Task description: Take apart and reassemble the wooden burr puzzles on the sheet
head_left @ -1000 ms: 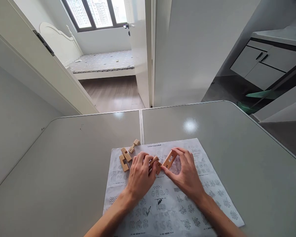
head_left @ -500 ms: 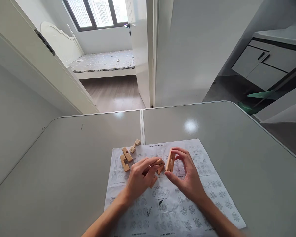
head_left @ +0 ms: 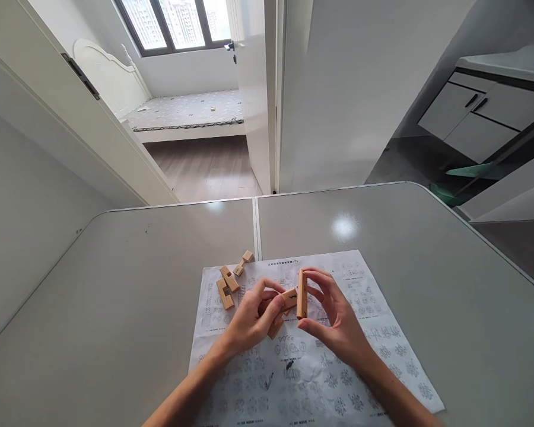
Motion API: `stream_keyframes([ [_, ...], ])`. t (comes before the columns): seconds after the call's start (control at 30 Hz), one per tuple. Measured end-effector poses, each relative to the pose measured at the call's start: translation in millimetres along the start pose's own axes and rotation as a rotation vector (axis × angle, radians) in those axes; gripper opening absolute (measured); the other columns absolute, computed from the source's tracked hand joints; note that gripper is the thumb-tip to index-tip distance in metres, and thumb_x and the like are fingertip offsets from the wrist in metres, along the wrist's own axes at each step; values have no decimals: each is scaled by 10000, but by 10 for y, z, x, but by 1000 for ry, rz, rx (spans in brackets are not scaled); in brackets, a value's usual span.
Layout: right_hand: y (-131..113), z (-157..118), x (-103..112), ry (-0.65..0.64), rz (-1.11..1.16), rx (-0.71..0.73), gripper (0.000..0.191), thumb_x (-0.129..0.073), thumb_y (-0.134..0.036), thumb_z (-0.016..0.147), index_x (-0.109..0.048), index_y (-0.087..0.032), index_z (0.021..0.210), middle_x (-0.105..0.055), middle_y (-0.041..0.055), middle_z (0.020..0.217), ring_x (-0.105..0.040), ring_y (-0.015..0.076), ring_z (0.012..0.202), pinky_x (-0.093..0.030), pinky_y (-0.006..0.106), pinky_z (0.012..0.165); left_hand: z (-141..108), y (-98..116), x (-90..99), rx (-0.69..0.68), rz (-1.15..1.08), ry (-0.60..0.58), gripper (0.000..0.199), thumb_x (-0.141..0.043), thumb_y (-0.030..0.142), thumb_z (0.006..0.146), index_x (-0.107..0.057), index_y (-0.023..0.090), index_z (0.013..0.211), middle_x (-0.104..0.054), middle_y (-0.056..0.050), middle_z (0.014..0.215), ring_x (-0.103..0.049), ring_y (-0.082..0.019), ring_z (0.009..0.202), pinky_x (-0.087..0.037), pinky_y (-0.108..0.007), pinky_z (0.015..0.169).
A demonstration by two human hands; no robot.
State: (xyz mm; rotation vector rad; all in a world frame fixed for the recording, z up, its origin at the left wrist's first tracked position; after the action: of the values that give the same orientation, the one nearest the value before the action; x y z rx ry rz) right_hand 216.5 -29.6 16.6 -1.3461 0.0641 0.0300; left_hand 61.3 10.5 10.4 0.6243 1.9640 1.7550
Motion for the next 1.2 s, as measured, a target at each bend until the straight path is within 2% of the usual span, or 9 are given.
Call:
stream_keyframes([
  [0.1,18,10,-13,-17,56,-14,656,-886,-411,879,-579,-405,1458,-459,62,1566,-490,326,1484,-465,519,1249,10,-9,25,1,-44,15,361,-601,541,1045,-565,182,1054,-605,19,741,-516,-81,566,-409,-196,537],
  [0.27,-8,15,-43,-43,103,-20,659,-888,-390,882,-576,-415,1462,-460,59,1587,-463,328,1513,-462,536,1249,38,8,68,4,-35,41,380,-628,547,1028,-607,167,1047,-611,22,694,-536,-91,567,-464,-212,568],
  [0.47,-15,-4,-104,-82,127,-43,660,-891,-391,878,-578,-419,1458,-462,65,1589,-487,336,1494,-503,548,1213,50,23,127,13,-7,102,395,-628,566,1019,-622,171,1035,-613,19,688,-553,-104,592,-457,-212,578],
  [1.2,-47,3,-91,-88,42,-28,618,-871,-403,894,-591,-391,1445,-481,88,1605,-478,360,1509,-533,575,1174,50,27,121,18,39,103,380,-617,557,1028,-602,177,1030,-600,31,659,-517,-96,568,-446,-203,563],
])
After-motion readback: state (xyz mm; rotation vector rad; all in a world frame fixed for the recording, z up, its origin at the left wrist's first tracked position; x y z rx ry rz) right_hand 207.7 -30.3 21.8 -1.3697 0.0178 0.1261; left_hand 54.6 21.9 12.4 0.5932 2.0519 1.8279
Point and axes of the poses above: each hand's wrist, its own z-axis towards the middle knuckle, its own x-axis out of the back of the hand, y = z × x, the point moved 9 cm from there along z, towards the middle knuckle
